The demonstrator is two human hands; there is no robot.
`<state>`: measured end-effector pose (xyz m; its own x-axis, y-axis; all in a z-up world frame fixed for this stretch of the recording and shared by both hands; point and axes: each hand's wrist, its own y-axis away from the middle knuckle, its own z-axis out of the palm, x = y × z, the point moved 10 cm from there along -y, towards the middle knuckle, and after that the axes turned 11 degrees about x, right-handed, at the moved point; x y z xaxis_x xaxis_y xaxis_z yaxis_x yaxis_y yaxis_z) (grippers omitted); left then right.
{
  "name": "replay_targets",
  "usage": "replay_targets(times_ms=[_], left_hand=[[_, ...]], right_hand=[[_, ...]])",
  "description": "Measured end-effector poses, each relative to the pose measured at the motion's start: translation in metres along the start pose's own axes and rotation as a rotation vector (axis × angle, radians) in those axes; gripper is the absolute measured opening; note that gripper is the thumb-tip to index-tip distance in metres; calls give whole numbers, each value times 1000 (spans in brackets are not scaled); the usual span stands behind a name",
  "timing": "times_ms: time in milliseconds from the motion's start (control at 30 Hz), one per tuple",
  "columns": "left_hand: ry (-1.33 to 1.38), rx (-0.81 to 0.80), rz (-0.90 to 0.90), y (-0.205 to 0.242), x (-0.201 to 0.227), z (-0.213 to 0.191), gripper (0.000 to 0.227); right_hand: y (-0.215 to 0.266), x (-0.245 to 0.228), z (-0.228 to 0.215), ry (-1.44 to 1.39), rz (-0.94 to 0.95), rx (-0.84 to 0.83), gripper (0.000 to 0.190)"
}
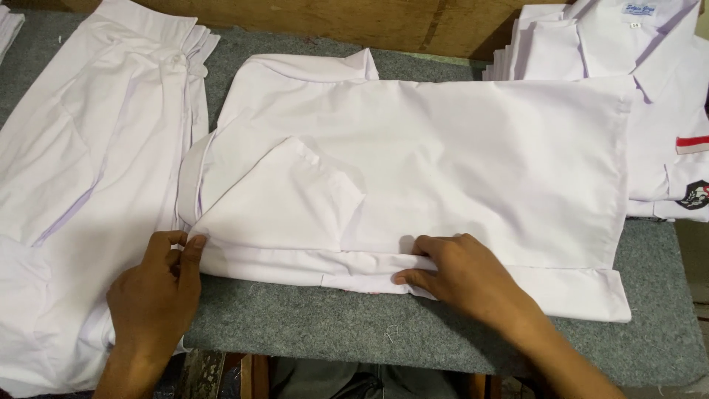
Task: Folding a white school shirt on a work table in a factory setting.
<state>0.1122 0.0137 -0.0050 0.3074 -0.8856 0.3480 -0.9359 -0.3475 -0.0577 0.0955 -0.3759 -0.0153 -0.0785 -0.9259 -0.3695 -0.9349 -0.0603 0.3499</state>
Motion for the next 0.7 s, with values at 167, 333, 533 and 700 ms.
replay_targets(times_ms=[167, 333, 533, 700], left_hand=[[36, -8, -4, -1, 2, -2, 45], [70, 15, -13, -1, 1, -2, 36], [-36, -8, -29, -1, -4, 7, 42], [29, 77, -35, 1, 3, -4, 44]], right_hand=[[20, 68, -14, 14, -72, 238, 43], [58, 161, -45, 307, 145, 428, 43], [74, 226, -41, 340, 147, 524, 36], [93, 214, -43, 632, 175, 697, 36]])
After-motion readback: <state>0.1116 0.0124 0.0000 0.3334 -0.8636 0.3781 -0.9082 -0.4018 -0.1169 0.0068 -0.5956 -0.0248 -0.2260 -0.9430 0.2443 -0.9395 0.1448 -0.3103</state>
